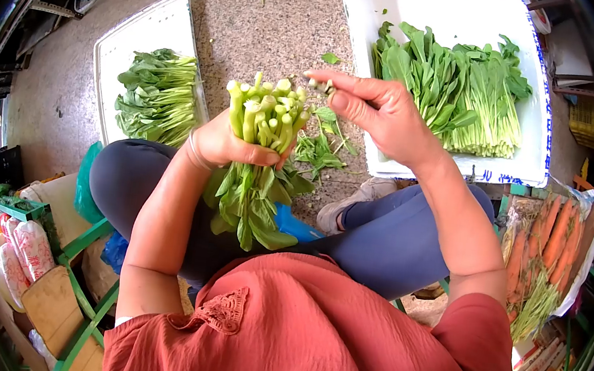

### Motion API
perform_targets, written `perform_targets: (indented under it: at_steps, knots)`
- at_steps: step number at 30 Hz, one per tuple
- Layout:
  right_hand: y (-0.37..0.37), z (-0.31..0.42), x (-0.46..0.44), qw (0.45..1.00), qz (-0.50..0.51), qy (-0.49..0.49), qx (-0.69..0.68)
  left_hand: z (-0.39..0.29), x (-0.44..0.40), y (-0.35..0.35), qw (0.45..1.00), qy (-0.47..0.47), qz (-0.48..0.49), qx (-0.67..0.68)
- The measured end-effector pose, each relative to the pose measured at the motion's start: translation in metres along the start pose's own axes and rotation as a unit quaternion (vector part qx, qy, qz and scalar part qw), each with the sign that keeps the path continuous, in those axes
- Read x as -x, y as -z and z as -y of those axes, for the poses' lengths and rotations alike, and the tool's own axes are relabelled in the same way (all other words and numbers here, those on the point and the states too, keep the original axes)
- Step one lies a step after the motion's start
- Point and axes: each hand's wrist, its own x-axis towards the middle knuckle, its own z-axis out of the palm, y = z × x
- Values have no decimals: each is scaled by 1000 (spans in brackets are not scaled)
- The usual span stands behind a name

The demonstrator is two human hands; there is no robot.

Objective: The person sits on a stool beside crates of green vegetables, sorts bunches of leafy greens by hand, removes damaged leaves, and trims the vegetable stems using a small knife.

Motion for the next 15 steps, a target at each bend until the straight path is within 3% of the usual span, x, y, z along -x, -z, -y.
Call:
perform_targets:
  at_steps: [7,11,15]
  knots:
    - [1,5,2,997,80,-10,-20,-2,0,-1,999,19,9,-32]
    - [10,-8,-1,998,46,-19,36,-2,-2,-2,999,12,30,-22]
    - [3,11,1,995,87,-31,-35,-1,-2,-1,999,22,29,-38]
